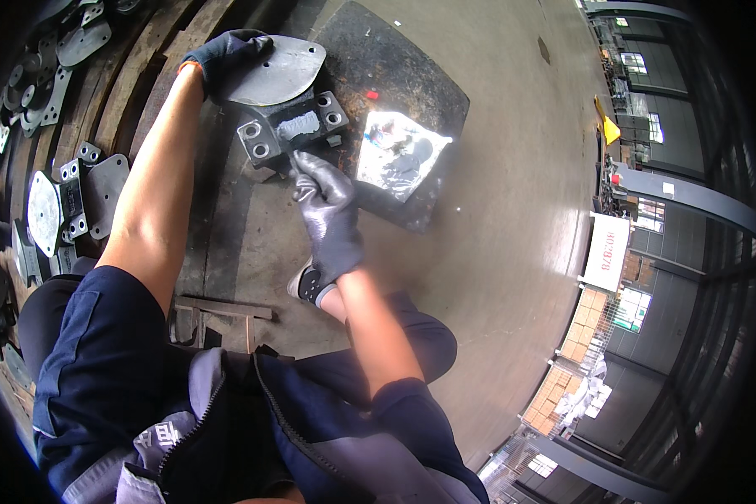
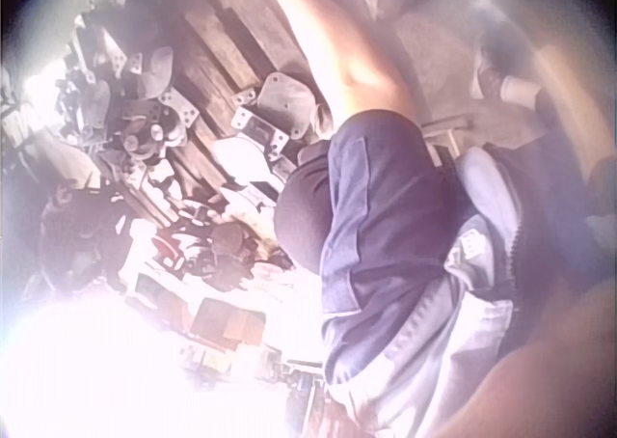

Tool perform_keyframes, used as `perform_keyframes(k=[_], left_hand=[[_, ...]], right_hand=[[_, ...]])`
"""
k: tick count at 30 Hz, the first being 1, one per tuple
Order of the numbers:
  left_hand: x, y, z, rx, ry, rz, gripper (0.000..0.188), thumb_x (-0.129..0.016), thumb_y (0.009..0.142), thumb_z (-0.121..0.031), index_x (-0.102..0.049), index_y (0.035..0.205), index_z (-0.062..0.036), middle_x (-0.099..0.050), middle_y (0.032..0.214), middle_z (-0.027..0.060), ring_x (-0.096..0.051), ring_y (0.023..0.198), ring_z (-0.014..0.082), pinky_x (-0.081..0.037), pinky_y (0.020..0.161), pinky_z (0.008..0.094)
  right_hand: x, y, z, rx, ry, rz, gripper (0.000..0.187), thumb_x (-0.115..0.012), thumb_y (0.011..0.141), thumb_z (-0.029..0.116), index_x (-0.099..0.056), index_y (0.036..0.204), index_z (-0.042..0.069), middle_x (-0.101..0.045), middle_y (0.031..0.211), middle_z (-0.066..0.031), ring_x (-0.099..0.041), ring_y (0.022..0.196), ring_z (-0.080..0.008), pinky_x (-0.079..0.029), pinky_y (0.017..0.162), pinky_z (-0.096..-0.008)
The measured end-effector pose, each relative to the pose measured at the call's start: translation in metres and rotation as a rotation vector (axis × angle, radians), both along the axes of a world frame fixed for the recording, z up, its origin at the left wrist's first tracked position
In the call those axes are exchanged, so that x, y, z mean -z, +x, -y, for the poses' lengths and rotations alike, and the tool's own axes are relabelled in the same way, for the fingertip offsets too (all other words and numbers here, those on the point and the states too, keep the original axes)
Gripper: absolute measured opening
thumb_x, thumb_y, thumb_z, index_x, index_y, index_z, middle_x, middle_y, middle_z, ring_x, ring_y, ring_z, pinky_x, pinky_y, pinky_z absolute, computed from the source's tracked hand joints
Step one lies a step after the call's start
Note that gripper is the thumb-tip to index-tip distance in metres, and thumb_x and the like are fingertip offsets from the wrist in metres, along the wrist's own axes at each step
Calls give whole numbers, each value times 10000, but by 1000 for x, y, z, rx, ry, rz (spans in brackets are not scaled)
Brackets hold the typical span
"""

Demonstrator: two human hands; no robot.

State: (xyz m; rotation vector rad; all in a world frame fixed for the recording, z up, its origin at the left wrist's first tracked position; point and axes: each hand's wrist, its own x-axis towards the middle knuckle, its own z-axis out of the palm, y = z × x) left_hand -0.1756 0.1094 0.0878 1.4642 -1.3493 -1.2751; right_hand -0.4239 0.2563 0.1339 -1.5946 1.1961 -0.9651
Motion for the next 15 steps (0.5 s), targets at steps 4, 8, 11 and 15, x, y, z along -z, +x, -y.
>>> perform_keyframes(k=[4,8,11,15], left_hand=[[1,1,1,21,5,47,386,-517,909,-334,-582,1146,-37,-656,955,78,-590,845,139,-468,803,296],[-2,1,1,14,-7,106,383,-519,908,-331,-582,1152,-42,-657,960,78,-593,844,142,-468,806,298],[-6,-2,-2,-19,10,73,379,-524,906,-326,-581,1158,-50,-658,955,75,-595,845,146,-470,804,299],[0,-2,-1,-42,18,7,376,-530,904,-324,-582,1161,-56,-658,955,74,-595,851,151,-472,805,297]], right_hand=[[-4,-7,10,85,80,78,250,-529,840,-82,-598,1072,-22,-629,958,-62,-577,794,-97,-454,661,-188],[7,-14,20,119,-114,-149,210,-549,841,-43,-605,1042,-30,-642,939,-97,-601,826,-152,-475,735,-248],[12,-14,22,117,-262,-244,216,-546,821,-54,-616,1023,-26,-646,940,-125,-614,845,-181,-480,751,-274],[3,-3,17,106,-423,-305,231,-540,790,-80,-624,999,-31,-642,929,-155,-623,847,-215,-486,747,-290]])
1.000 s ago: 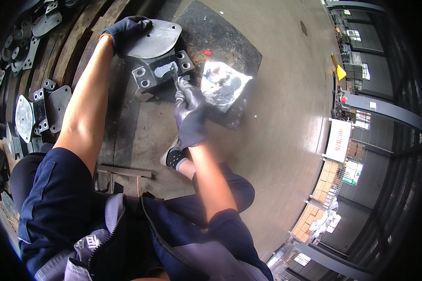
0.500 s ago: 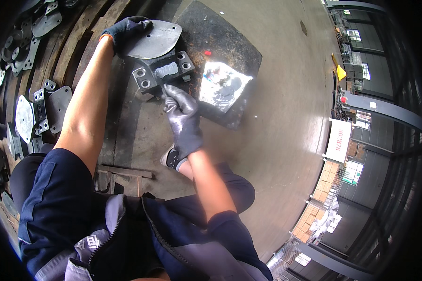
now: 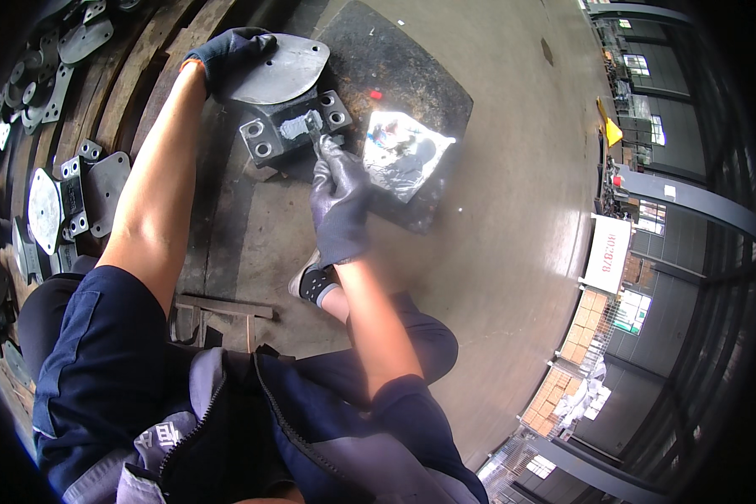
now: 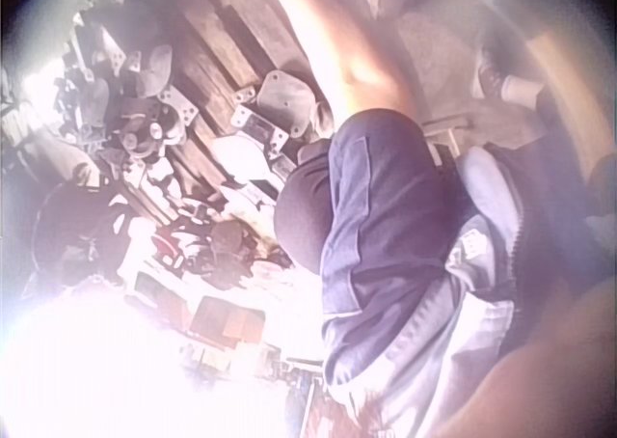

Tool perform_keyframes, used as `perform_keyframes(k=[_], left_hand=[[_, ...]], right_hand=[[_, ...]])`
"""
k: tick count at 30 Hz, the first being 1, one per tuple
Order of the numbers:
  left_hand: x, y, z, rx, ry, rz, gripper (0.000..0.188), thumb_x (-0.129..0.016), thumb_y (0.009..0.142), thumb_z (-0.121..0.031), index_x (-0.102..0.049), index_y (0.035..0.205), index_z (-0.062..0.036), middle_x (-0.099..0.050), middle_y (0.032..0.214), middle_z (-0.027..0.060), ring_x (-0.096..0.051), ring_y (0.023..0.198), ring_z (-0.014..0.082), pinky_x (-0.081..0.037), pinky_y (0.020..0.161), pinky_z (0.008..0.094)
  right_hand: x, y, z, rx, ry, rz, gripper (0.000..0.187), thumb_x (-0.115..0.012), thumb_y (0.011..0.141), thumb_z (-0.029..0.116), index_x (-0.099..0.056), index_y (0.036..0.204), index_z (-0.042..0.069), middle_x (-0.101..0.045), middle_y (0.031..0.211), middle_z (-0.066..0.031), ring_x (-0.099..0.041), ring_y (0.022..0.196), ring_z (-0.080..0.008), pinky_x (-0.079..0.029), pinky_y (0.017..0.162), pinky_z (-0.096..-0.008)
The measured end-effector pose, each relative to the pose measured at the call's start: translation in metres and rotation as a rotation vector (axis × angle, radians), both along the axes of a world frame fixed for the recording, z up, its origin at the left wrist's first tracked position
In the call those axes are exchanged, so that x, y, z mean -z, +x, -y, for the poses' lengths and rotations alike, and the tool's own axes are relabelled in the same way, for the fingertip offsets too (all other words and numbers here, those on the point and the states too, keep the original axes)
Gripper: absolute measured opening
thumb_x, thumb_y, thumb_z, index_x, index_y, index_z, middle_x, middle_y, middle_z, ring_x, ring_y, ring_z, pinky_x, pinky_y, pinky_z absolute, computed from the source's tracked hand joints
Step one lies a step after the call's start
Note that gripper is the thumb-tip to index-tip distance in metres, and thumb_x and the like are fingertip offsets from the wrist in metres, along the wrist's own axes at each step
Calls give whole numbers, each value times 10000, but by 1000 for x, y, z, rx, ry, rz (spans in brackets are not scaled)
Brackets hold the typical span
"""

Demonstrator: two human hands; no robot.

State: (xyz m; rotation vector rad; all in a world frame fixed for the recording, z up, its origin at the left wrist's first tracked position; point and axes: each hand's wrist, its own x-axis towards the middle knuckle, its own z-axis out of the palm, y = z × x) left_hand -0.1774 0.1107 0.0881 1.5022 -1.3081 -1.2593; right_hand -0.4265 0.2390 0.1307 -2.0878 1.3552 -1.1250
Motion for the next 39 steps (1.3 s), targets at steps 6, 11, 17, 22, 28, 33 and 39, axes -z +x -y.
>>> perform_keyframes(k=[6,11,17,22,28,33,39], left_hand=[[-1,-1,0,0,-13,26,376,-531,903,-323,-582,1162,-54,-658,962,76,-596,842,152,-472,807,294],[0,0,1,0,-40,51,387,-519,907,-340,-582,1158,-52,-658,952,77,-590,832,143,-472,797,296],[3,3,2,52,-70,98,388,-513,908,-349,-592,1136,-44,-659,942,75,-590,835,141,-472,789,296],[1,1,1,29,-60,80,386,-513,908,-342,-591,1134,-39,-659,939,76,-592,837,145,-472,792,296],[1,0,2,19,-40,86,379,-512,909,-337,-591,1138,-45,-660,944,76,-596,837,146,-475,794,298],[4,1,2,6,-41,100,372,-515,909,-332,-590,1143,-53,-660,948,71,-598,836,148,-477,793,298],[3,0,-1,-19,-33,79,375,-526,905,-334,-585,1153,-59,-656,966,71,-594,852,145,-473,802,295]], right_hand=[[-3,4,-6,-78,-16,-40,218,-554,783,-76,-631,979,-21,-645,951,-155,-629,878,-236,-498,786,-309],[-2,7,-13,-139,58,-26,206,-573,780,-66,-641,963,-2,-654,981,-143,-632,916,-229,-505,831,-322],[-12,6,-13,-119,371,311,262,-513,843,-87,-597,1085,-30,-630,957,-75,-564,785,-94,-447,673,-179],[3,-12,4,13,224,133,213,-540,828,-62,-605,1029,-43,-641,944,-113,-604,814,-161,-472,712,-239],[3,-6,3,-5,-44,-55,229,-542,792,-76,-618,1003,-31,-641,901,-160,-625,830,-230,-483,737,-284],[-1,1,-5,-28,9,-77,233,-567,785,-47,-638,1001,2,-657,984,-142,-636,920,-220,-498,821,-318],[-5,13,-16,-95,-38,-35,264,-533,770,-90,-623,1011,-29,-640,896,-165,-629,841,-252,-492,744,-298]])
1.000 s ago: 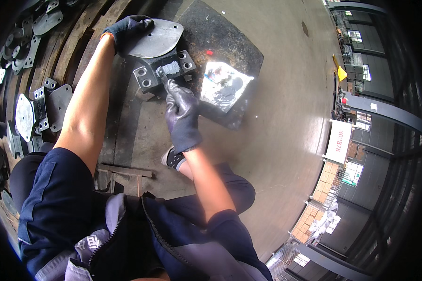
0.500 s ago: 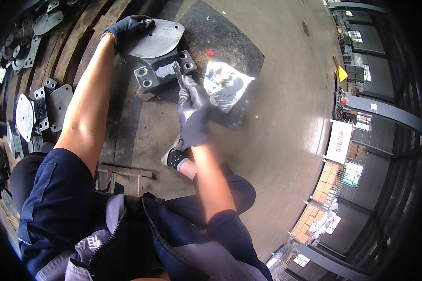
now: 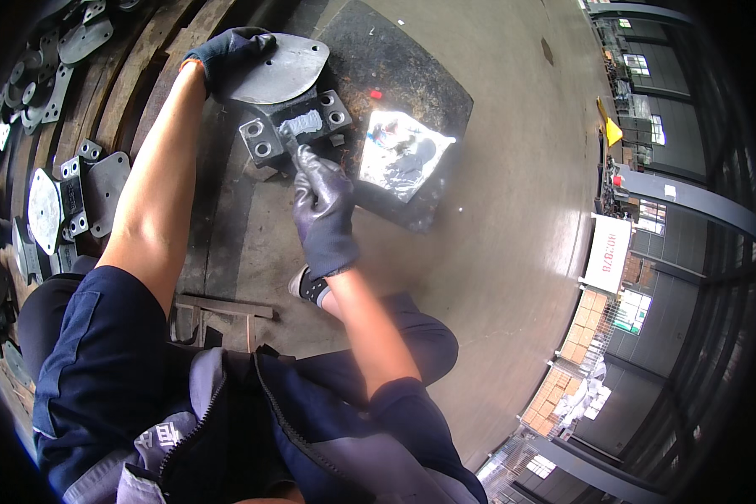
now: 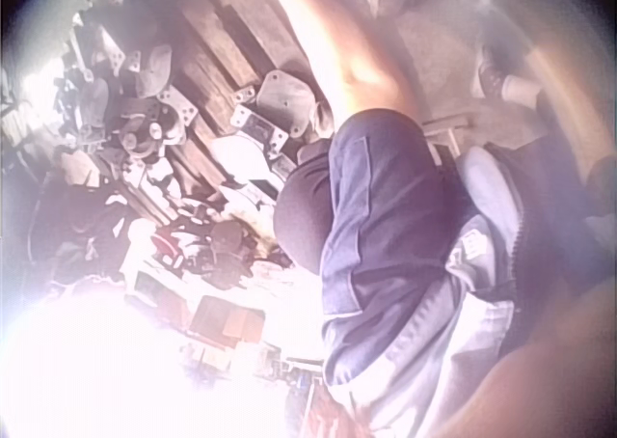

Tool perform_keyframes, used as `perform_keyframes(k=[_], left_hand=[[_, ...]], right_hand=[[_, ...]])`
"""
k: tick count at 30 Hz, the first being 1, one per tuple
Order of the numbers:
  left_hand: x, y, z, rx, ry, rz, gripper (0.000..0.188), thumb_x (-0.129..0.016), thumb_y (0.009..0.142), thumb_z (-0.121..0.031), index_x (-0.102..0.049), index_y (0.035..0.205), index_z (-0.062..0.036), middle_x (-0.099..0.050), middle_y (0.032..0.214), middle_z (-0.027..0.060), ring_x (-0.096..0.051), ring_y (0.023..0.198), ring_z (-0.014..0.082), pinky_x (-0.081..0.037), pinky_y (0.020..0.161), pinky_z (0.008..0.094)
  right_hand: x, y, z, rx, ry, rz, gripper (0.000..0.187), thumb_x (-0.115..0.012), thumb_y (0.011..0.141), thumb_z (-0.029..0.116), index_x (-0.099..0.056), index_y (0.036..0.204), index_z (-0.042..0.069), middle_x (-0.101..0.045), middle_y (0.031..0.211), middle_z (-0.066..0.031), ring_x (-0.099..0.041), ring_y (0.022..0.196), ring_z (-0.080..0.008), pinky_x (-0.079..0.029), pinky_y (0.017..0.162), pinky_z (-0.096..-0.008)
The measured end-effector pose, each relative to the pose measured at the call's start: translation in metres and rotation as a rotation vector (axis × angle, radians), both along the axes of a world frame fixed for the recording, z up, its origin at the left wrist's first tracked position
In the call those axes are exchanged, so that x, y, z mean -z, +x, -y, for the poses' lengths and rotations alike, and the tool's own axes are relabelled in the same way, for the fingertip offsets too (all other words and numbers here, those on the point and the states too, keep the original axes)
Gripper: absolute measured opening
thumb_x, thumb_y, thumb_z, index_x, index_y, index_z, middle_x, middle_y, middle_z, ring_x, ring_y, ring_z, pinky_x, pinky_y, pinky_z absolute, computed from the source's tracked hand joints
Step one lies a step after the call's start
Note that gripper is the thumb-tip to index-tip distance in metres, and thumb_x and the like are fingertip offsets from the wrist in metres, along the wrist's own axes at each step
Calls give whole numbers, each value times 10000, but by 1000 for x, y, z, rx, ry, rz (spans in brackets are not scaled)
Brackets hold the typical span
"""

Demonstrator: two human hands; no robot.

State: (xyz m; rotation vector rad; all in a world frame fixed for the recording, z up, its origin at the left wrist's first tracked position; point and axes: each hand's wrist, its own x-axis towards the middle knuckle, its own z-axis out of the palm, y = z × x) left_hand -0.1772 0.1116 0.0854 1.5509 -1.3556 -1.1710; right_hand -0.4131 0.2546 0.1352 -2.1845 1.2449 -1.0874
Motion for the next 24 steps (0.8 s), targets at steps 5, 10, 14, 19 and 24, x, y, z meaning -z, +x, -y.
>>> perform_keyframes(k=[5,10,14,19,24], left_hand=[[-2,0,4,35,9,-10,377,-536,901,-333,-582,1160,-62,-656,974,73,-591,861,145,-469,815,296],[-6,0,-1,31,-6,49,373,-535,901,-336,-587,1153,-65,-658,964,74,-592,849,146,-469,808,295],[-6,-1,-1,22,11,7,372,-534,902,-337,-592,1146,-62,-661,949,74,-594,837,144,-471,802,295],[0,1,2,31,7,-1,374,-534,902,-333,-590,1148,-57,-661,944,71,-593,835,142,-472,798,296],[0,0,4,31,9,-18,376,-531,902,-328,-585,1156,-55,-659,957,74,-593,849,144,-473,804,297]], right_hand=[[9,-6,1,-88,29,77,236,-559,789,-46,-630,1013,-15,-648,955,-172,-640,889,-273,-498,799,-323],[5,-19,13,160,165,86,221,-533,815,-57,-605,1024,-50,-639,978,-162,-622,914,-231,-475,832,-285],[10,-24,22,102,40,12,235,-522,798,-80,-610,1013,-45,-636,924,-151,-619,846,-216,-481,754,-289],[7,-15,15,57,41,22,247,-520,785,-87,-614,1009,-41,-628,894,-166,-616,812,-252,-483,726,-290],[12,-9,7,12,-24,14,218,-568,771,-69,-637,968,-9,-651,947,-161,-637,873,-252,-508,777,-322]])
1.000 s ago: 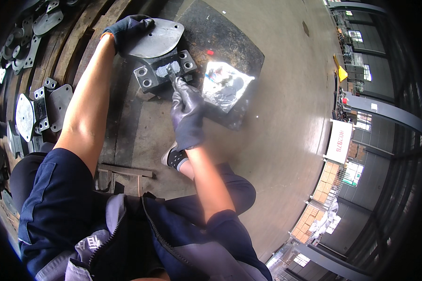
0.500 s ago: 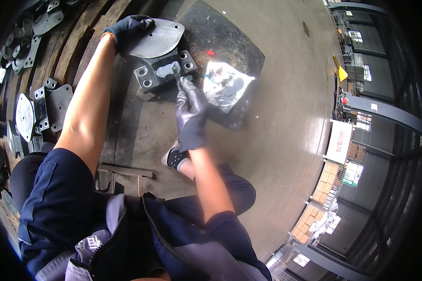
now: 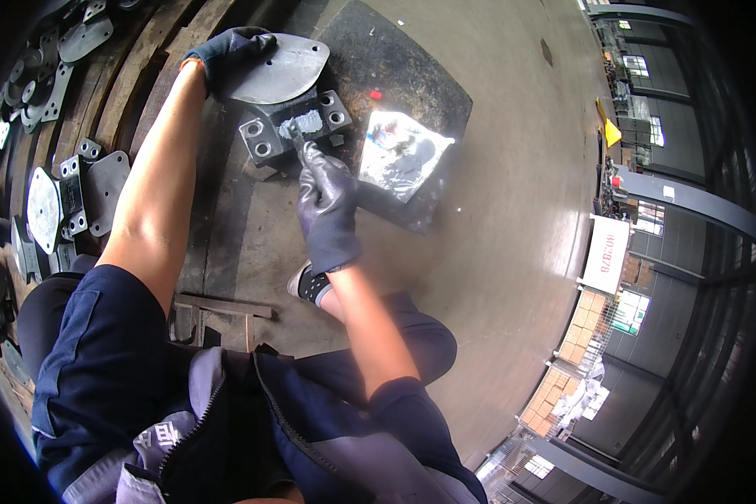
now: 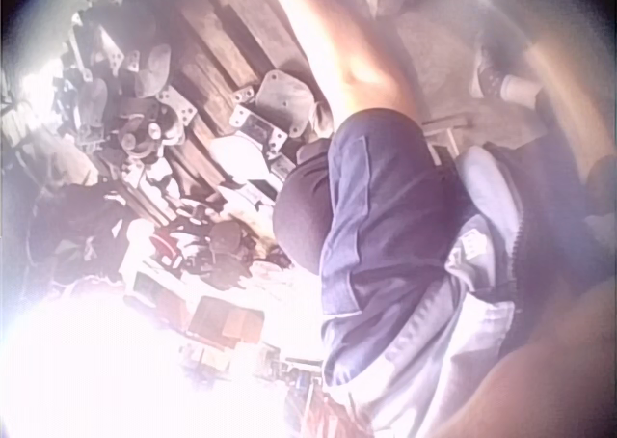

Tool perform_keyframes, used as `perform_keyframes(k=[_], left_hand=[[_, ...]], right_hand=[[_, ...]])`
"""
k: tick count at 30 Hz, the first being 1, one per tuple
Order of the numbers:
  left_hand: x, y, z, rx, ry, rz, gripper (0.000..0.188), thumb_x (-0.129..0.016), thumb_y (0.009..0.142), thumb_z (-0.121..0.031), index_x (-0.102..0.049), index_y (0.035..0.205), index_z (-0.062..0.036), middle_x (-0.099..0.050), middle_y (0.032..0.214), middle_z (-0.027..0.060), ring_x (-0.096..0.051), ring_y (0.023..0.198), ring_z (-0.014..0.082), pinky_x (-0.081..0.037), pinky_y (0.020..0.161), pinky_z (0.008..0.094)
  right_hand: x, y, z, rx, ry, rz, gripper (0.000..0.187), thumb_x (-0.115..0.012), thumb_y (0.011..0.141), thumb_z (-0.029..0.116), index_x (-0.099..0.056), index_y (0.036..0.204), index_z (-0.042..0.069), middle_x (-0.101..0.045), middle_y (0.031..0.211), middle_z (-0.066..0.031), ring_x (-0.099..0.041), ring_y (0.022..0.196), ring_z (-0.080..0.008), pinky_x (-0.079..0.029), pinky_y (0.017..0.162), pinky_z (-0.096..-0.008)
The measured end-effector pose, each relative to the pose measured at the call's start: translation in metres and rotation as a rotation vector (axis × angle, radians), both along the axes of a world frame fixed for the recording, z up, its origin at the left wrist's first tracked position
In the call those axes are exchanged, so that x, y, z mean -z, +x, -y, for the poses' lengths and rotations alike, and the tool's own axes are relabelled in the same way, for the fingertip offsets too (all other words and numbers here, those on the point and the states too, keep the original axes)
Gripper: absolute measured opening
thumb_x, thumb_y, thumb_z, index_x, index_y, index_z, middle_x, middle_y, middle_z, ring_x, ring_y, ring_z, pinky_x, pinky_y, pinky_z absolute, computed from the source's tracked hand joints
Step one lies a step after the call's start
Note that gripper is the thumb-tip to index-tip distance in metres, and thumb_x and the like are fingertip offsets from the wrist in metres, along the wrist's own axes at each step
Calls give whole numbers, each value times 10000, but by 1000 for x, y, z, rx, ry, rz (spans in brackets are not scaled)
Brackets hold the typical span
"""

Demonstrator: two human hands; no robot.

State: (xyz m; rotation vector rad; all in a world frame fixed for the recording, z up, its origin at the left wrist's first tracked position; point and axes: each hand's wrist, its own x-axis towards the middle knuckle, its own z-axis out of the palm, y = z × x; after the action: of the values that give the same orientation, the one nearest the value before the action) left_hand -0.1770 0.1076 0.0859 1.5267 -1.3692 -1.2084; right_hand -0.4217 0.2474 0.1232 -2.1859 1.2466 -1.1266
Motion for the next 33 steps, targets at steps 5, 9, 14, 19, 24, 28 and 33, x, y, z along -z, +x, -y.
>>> perform_keyframes(k=[5,9,14,19,24,28,33], left_hand=[[-2,1,-2,1,17,-40,383,-529,902,-323,-574,1172,-56,-656,979,80,-598,861,152,-473,817,301],[-1,2,-2,2,8,-12,377,-525,903,-324,-581,1150,-45,-657,964,83,-599,852,155,-474,809,304],[-10,2,-4,53,89,-65,386,-514,905,-348,-594,1115,-34,-659,936,85,-599,827,155,-477,791,304],[-8,4,1,78,67,74,398,-510,905,-364,-597,1113,-36,-660,932,94,-605,817,163,-478,782,309],[-2,4,2,51,62,36,399,-512,902,-368,-602,1113,-42,-661,923,89,-602,825,161,-474,784,307],[-9,2,-2,48,70,45,390,-516,898,-365,-606,1112,-51,-662,919,82,-600,825,159,-472,789,305],[-7,2,-1,27,93,19,387,-514,902,-361,-607,1107,-46,-661,909,80,-598,814,155,-475,781,306]], right_hand=[[-11,5,-12,-137,72,1,266,-557,762,-70,-623,1015,-25,-638,899,-170,-631,808,-278,-498,729,-325],[-25,4,-20,-6,515,350,230,-566,825,-9,-613,1048,15,-636,913,-127,-604,730,-200,-505,663,-308],[-25,-18,-9,204,970,913,273,-514,892,56,-505,1160,6,-612,909,-117,-552,686,-126,-469,580,-253],[-25,-7,-10,272,711,461,334,-465,828,-32,-520,1156,-2,-612,910,-113,-553,694,-143,-451,587,-248],[-4,-9,3,189,195,87,399,-418,738,-105,-576,1094,-16,-620,902,-123,-576,709,-188,-463,640,-280],[-1,-5,11,185,-53,-59,384,-447,712,-90,-591,1061,-19,-611,891,-155,-590,761,-274,-470,691,-315],[3,-9,11,174,-34,-121,337,-487,711,-67,-605,1023,-20,-607,904,-167,-592,810,-285,-471,737,-314]])
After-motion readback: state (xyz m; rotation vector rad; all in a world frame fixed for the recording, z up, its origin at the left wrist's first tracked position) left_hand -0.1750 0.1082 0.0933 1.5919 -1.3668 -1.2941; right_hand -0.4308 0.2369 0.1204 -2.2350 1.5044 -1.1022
